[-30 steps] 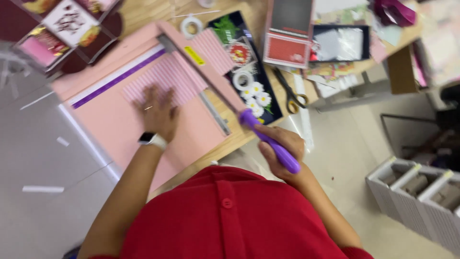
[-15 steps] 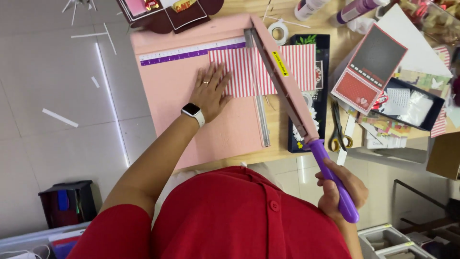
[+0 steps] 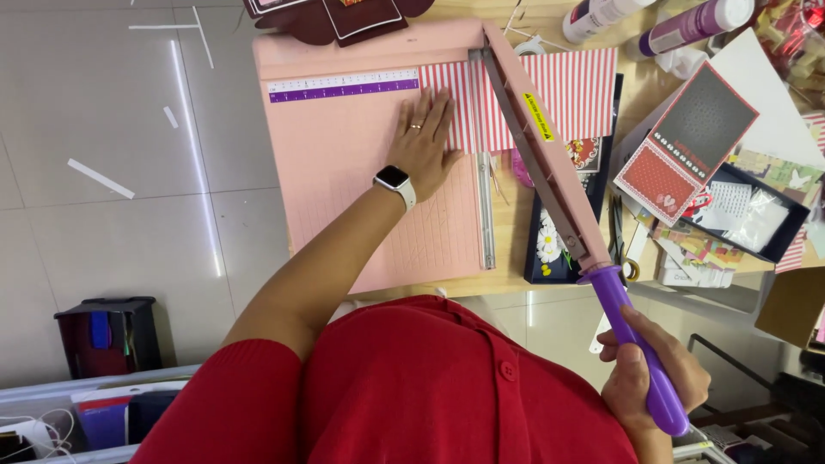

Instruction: Assembling a multi-layered explosion box by gluing components, sorting decorative papers, and cutting paper with a trimmer.

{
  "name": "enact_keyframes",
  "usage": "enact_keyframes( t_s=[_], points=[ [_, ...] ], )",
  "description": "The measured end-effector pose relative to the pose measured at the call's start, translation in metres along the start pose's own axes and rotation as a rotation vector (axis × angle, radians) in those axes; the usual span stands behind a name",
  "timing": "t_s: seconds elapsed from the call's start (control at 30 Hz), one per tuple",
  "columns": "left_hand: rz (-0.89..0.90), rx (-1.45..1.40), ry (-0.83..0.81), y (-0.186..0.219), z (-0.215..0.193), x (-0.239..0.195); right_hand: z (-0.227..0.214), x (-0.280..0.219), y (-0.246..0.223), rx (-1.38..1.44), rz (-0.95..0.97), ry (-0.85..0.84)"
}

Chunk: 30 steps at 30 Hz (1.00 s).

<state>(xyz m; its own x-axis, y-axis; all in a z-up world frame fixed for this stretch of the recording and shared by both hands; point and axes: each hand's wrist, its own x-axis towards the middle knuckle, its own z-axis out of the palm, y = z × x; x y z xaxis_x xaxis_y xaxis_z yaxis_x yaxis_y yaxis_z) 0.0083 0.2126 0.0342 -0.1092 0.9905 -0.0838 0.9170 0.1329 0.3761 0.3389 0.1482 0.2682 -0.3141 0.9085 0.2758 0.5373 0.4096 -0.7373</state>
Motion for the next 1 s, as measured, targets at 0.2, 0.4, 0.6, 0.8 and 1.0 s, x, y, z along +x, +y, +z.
enact_keyframes(
  t_s=[0.2,0.4,0.6,0.8,1.0],
  points=[
    [0.021,0.01,0.012,-0.003,0.002,0.005,-0.001,-0.002,0.007,-0.057,-0.039,-0.008],
    [0.043,0.027,-0.002,-0.004,0.001,0.004,-0.004,-0.001,0.007,-0.115,-0.069,-0.036],
    [0.027,0.016,-0.011,-0.003,0.001,0.006,-0.006,0.0,0.009,-0.126,-0.11,-0.054],
    [0.029,0.02,-0.035,-0.003,-0.002,0.007,-0.007,0.003,0.007,-0.148,-0.133,-0.072],
    [0.028,0.027,-0.024,-0.002,0.0,0.006,-0.007,0.009,0.004,-0.101,-0.17,-0.114]
  ],
)
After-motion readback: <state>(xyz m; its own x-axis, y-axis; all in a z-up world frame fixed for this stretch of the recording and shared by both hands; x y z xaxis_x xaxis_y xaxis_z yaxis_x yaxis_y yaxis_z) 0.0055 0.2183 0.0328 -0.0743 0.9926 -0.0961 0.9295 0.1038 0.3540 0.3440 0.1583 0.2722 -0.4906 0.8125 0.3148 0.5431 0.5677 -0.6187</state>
